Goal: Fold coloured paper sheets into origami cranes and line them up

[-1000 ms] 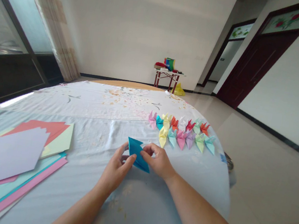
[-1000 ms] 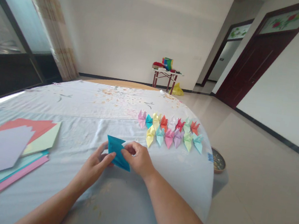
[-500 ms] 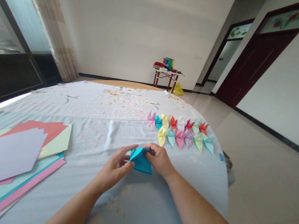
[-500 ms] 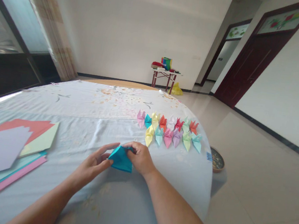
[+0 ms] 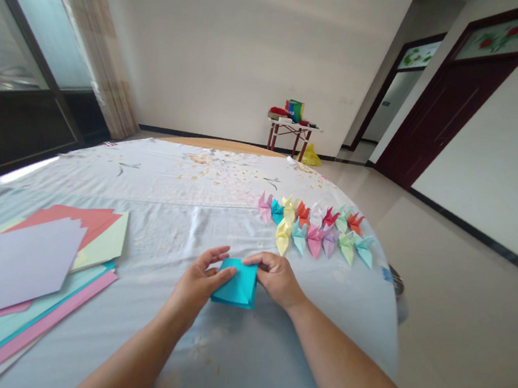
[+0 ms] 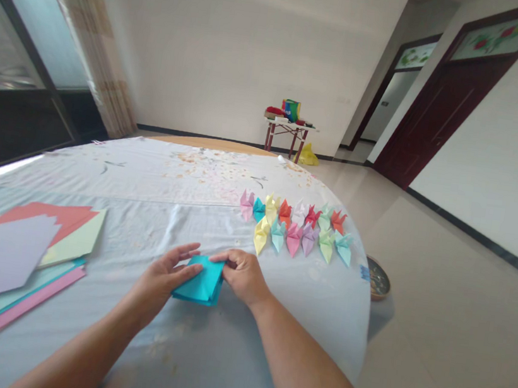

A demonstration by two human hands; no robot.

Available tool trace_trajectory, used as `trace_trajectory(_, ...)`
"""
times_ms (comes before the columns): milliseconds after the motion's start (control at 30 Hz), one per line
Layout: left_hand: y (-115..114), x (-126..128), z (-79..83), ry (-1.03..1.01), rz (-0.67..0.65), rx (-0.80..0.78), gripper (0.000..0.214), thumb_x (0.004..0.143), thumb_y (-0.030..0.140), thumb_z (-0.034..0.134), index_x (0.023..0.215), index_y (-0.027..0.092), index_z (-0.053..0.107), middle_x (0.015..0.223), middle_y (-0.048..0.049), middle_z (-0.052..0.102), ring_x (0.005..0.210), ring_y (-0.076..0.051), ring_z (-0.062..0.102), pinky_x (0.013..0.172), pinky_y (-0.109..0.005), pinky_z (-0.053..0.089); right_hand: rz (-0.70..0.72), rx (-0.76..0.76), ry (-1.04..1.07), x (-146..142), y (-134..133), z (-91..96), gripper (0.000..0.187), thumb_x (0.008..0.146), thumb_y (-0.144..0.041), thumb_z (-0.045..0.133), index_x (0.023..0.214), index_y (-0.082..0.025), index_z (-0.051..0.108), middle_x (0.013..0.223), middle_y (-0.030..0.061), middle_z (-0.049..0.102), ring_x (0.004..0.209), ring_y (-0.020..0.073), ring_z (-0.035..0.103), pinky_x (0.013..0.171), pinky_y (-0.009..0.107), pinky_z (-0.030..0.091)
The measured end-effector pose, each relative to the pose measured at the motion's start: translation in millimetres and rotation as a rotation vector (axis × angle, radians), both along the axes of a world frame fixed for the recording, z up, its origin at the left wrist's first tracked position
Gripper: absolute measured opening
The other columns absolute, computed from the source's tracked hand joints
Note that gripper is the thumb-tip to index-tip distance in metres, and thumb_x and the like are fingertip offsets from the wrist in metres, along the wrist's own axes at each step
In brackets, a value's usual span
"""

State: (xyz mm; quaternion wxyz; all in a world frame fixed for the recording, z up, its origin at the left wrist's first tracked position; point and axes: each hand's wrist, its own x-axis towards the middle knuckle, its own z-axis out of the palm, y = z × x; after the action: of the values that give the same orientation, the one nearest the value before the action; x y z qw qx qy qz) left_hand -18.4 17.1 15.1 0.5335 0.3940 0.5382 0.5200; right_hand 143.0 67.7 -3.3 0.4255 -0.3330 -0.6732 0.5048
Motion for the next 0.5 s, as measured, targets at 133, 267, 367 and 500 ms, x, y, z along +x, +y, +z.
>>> trace_trajectory(133,-1.2,-0.6,2.7,-0.192,-0.088,-0.074,0.06,0.058,0.03,0.075,0.111,0.015,0.052,0.09,-0.0058,0.064,0.068,-0.012,0.059,0.06,-0.024,0.046,-0.006,0.08,-0.014,0.9,-1.4,4.5,0.017,0.071,-0.015,0.059,0.083,-0.021,0.069,0.084,0.002,0.068,0.08,0.0154,0.062,0.071,0.026,0.05)
trace_trajectory(267,-1.5,-2.4,4.9,-0.291,-0.135,-0.138,0.031,0.066,0.034,0.068,0.087,0.013,0.062,0.068,-0.0017,0.063,0.057,-0.01,0.055,0.052,-0.021,0.044,0.014,0.129,0.002,1.9,-1.7,6.2,0.017,0.071,-0.013,0.06,0.083,-0.021,0.069,0.087,0.0024,0.068,0.084,0.0158,0.062,0.076,0.028,0.049)
trace_trajectory(367,-0.9,-3.1,5.2,-0.323,-0.104,-0.148,0.024,0.066,0.034,0.069,0.077,0.013,0.063,0.063,-0.0009,0.062,0.054,-0.01,0.054,0.051,-0.021,0.044,0.023,0.162,0.006,2.3,-1.4,5.2,0.018,0.071,-0.012,0.06,0.084,-0.022,0.069,0.089,0.0027,0.068,0.085,0.0156,0.062,0.078,0.028,0.049)
trace_trajectory(500,0.0,-3.6,4.3,-0.381,-0.142,-0.153,0.024,0.065,0.032,0.07,0.078,0.014,0.066,0.063,-0.0008,0.063,0.054,-0.01,0.054,0.053,-0.022,0.045,0.014,0.208,0.022,2.3,-1.0,3.9,0.02,0.071,-0.01,0.059,0.084,-0.022,0.069,0.088,0.002,0.068,0.085,0.0152,0.062,0.079,0.028,0.049)
